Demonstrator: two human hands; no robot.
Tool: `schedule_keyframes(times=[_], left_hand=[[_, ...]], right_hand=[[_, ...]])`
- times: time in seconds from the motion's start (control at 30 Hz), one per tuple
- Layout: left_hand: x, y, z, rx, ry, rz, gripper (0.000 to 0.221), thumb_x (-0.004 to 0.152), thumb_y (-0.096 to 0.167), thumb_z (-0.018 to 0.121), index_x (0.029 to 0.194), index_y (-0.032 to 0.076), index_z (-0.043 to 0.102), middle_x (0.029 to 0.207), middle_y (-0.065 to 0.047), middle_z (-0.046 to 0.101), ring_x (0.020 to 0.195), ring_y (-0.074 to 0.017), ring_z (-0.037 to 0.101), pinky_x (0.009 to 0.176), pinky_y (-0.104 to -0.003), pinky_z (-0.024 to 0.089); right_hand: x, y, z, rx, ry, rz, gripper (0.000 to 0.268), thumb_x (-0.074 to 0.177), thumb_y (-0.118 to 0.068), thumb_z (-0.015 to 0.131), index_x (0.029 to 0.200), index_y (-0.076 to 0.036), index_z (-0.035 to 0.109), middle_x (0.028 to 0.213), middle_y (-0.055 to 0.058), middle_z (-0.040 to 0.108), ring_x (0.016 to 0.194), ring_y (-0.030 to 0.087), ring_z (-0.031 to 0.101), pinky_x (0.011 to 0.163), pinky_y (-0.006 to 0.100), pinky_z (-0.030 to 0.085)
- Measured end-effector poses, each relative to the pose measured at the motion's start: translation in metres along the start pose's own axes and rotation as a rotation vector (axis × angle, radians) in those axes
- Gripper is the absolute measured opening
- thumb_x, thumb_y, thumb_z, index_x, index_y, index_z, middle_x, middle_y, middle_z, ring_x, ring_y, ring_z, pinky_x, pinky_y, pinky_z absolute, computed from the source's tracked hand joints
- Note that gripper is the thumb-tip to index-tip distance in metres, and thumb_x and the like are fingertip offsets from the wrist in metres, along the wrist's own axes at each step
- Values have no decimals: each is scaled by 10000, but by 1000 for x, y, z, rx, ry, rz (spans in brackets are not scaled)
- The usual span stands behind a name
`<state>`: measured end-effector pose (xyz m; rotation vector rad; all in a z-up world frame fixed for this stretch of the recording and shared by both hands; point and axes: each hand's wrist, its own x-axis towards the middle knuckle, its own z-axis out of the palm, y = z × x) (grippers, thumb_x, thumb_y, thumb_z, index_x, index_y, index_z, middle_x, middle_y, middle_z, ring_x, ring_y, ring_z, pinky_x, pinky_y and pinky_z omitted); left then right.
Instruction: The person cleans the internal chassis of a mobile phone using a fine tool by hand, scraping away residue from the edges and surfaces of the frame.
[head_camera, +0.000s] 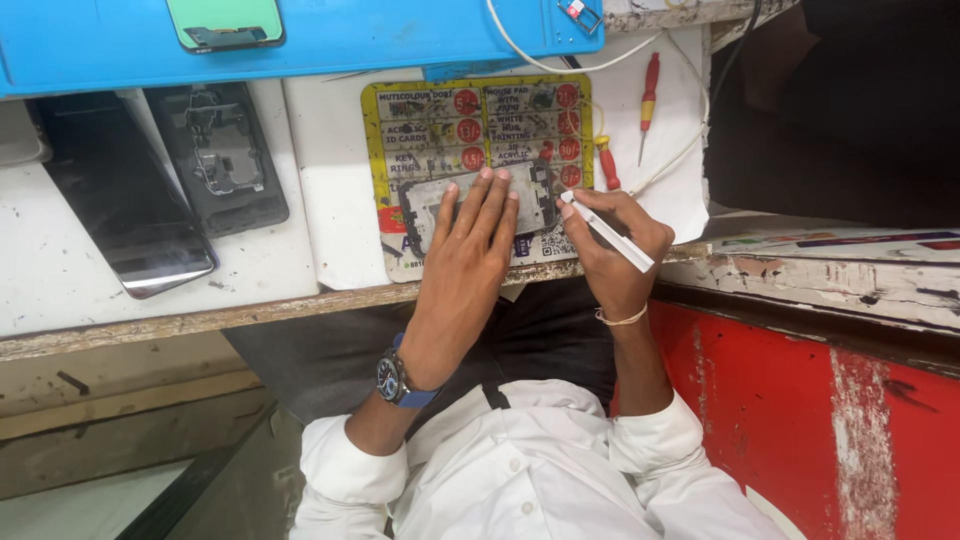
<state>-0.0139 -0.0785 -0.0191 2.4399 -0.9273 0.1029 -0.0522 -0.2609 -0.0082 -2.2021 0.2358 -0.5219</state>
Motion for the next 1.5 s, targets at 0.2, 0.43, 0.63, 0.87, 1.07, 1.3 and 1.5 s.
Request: schedule_keyframes(times=[0.2, 0.43, 0.63, 0.87, 1.07, 1.3, 1.5], left_hand=[[-1, 0, 2, -13, -13, -10, 526, 930, 3, 603, 1448, -45, 528, 1592, -177, 428, 1507, -315, 356, 1262, -529, 273], [0, 0, 0, -20, -22, -19, 523, 931, -8, 593, 1449, -42, 528, 1594, -173, 427, 1507, -315, 357, 1266, -525, 271], [2, -1, 0, -20, -30, -18, 528, 924, -17, 594, 1448, -36, 531, 1598, -166, 423, 1513, -313, 349, 1270, -522, 265], [0, 0, 1, -43, -30, -28, 535, 933, -13, 595, 1462, -36, 518, 1599, -166, 419, 1513, -308, 347, 1275, -527, 261], [0, 1, 2, -40, -23, -32, 544, 927, -29, 604, 1464, -39, 516, 1603, -167, 418, 1513, -310, 347, 1273, -530, 264], [-1, -1, 5, -41, -16, -27, 568, 894, -44, 617, 1455, -43, 529, 1598, -170, 423, 1508, -315, 360, 1267, -536, 279], [-2, -2, 6, -58, -1, -33, 545, 909, -52, 626, 1446, -46, 532, 1603, -162, 422, 1517, -315, 358, 1273, -537, 282]], right_hand=[[-1, 1, 1, -47, 3, -58, 168, 883, 19, 804, 1037, 42, 743, 992, 154, 787, 897, 190, 791, 777, 271, 631], [2, -4, 6, -25, 8, -62, 141, 902, 36, 782, 1034, 52, 735, 1053, 156, 786, 909, 200, 795, 786, 271, 642], [5, -6, 10, -43, 37, -49, 124, 887, 32, 790, 996, 51, 733, 1028, 160, 788, 874, 198, 794, 760, 276, 633], [17, -1, 17, -16, 35, -59, 117, 919, 21, 793, 1020, 36, 734, 1023, 155, 791, 911, 187, 798, 792, 271, 647], [28, -3, 20, 67, 12, -6, 99, 941, 15, 785, 1020, 38, 731, 996, 142, 792, 890, 176, 794, 758, 258, 641], [32, -3, 25, 163, -81, -6, 106, 954, 19, 773, 1027, 28, 697, 1054, 145, 790, 969, 181, 793, 822, 268, 657], [33, -6, 26, 152, -116, -32, 113, 950, 23, 783, 1023, 23, 697, 1062, 143, 789, 986, 186, 792, 858, 272, 655]])
